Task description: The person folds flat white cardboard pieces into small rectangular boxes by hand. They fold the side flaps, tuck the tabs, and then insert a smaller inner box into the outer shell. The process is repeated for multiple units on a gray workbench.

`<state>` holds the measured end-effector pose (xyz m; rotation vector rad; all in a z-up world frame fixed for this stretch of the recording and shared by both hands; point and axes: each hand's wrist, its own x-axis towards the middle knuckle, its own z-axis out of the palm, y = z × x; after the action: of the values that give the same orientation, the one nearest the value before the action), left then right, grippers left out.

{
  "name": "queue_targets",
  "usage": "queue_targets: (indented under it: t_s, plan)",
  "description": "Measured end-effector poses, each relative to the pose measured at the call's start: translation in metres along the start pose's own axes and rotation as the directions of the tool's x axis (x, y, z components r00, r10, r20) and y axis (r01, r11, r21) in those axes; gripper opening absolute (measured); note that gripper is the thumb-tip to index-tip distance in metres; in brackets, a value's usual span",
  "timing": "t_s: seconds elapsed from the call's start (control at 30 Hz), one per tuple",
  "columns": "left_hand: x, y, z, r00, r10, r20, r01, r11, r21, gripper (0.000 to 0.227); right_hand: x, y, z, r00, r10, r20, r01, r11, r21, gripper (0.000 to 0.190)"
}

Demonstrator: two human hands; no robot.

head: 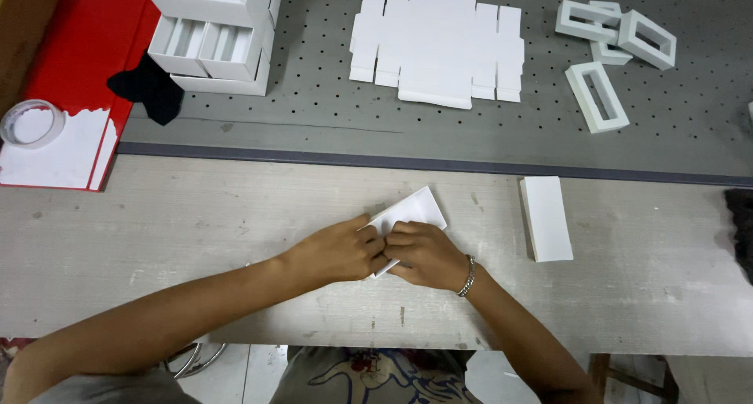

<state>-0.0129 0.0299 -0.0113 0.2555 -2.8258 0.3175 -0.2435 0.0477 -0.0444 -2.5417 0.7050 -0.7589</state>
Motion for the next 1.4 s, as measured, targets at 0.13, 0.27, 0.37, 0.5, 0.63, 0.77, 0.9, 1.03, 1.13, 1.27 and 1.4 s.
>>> queue_targets:
  t_s: [0.13,0.27,0.37,0.5,0.63,0.77,0.9,1.03,1.13,1.27,1.4]
  plan:
    - [-0.004,0.005,0.001,0.999,-0.038,0.013,0.038,0.998,-0.059,0.008,0.007,-0.011,-0.015,1.000,0.011,0.019,-0.011,1.000,0.025,0.015]
    - [-0.005,0.009,-0.017,0.996,-0.077,0.036,0.081,0.990,-0.114,0.014,0.010,-0.017,-0.023,0.992,0.044,0.118,-0.046,0.999,0.017,0.012]
    - [-0.013,0.013,-0.010,0.990,-0.098,0.106,0.112,0.984,-0.140,0.017,0.017,-0.027,-0.033,0.974,0.090,0.210,-0.090,0.996,-0.008,0.010]
    - [-0.012,0.013,-0.029,0.967,-0.157,0.201,0.215,0.924,-0.317,0.013,0.022,-0.033,-0.038,0.953,0.142,0.266,-0.130,0.990,-0.064,0.012]
    - [-0.019,0.023,-0.038,0.904,-0.217,0.367,0.349,0.872,-0.344,0.025,0.018,-0.023,-0.022,0.955,0.122,0.269,-0.074,0.981,-0.181,0.011]
    - [-0.019,0.028,-0.043,0.861,-0.251,0.443,0.440,0.804,-0.400,0.025,0.025,-0.023,-0.026,0.914,0.172,0.367,-0.119,0.979,-0.163,0.014]
    - [-0.016,0.029,-0.044,0.872,-0.264,0.413,0.425,0.827,-0.369,0.027,0.029,-0.025,-0.026,0.887,0.211,0.412,-0.145,0.972,-0.186,0.017]
    - [-0.007,0.028,-0.048,0.799,-0.294,0.524,0.479,0.838,-0.260,0.030,0.032,-0.024,-0.021,0.883,0.226,0.412,-0.158,0.968,-0.194,0.019]
    - [-0.001,0.028,-0.052,0.814,-0.344,0.468,0.492,0.837,-0.241,0.027,0.033,-0.024,-0.023,0.871,0.251,0.422,-0.179,0.963,-0.203,0.018]
    - [-0.007,0.033,-0.019,0.779,-0.356,0.516,0.531,0.813,-0.239,0.028,0.032,-0.022,-0.020,0.871,0.243,0.426,-0.170,0.965,-0.201,0.016]
    - [-0.002,0.037,-0.024,0.759,-0.385,0.525,0.560,0.798,-0.225,0.039,0.025,-0.018,-0.012,0.887,0.250,0.389,-0.176,0.960,-0.216,0.016]
